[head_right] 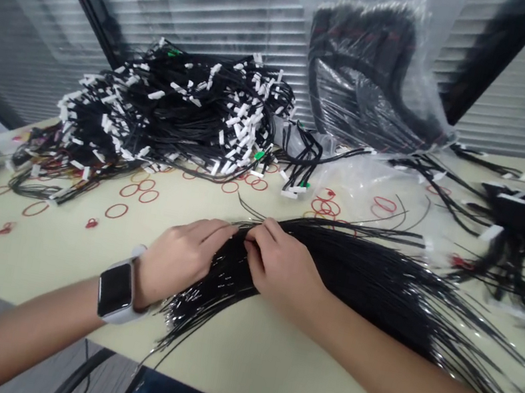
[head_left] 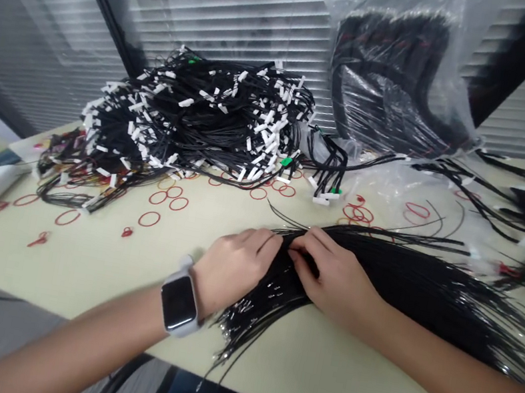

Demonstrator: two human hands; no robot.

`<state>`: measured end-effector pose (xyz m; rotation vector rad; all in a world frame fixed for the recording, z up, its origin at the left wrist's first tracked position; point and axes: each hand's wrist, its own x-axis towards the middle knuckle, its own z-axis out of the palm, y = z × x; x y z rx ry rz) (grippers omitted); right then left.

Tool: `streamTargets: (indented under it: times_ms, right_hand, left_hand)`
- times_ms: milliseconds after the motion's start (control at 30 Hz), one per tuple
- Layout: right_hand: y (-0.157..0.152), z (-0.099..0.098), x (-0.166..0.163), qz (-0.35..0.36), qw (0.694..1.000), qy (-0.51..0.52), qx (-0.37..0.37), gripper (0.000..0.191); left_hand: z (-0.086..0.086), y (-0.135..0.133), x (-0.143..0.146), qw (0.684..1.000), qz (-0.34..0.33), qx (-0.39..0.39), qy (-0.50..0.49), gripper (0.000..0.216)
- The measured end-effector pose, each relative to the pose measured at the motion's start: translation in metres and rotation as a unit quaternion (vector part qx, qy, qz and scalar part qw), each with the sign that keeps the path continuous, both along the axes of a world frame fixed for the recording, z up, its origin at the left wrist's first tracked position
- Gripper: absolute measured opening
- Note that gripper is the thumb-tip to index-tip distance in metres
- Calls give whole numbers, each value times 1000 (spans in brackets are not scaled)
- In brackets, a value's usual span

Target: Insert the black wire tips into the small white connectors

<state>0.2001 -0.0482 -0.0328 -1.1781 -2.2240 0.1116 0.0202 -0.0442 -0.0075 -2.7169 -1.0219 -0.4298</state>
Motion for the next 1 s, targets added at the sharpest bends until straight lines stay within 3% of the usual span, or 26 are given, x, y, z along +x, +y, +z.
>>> streamTargets:
  times_ms: [333, 500, 700, 833, 1000]
  right_hand:
    - [1, -2, 0, 6, 1000, -7, -13, 13]
    - [0, 0, -1, 9, 1000, 5, -7, 14]
    - [0, 2, -3, 2, 1000, 14, 11, 17]
    - [1, 1, -3, 0, 1000, 20, 17, 18]
    - [0, 0, -3, 6, 999, 29, 21, 19]
  left_hand:
    - [-1, 0, -1, 1000, 6, -11, -3, 31]
    - [1, 3, -4, 988, 1, -108, -106, 31]
    - [8, 11, -5, 921, 6, -283, -267, 24]
    - [7, 17, -5, 843, 21, -419, -337, 19]
    - [5, 23, -8, 781, 12, -500, -375, 13]
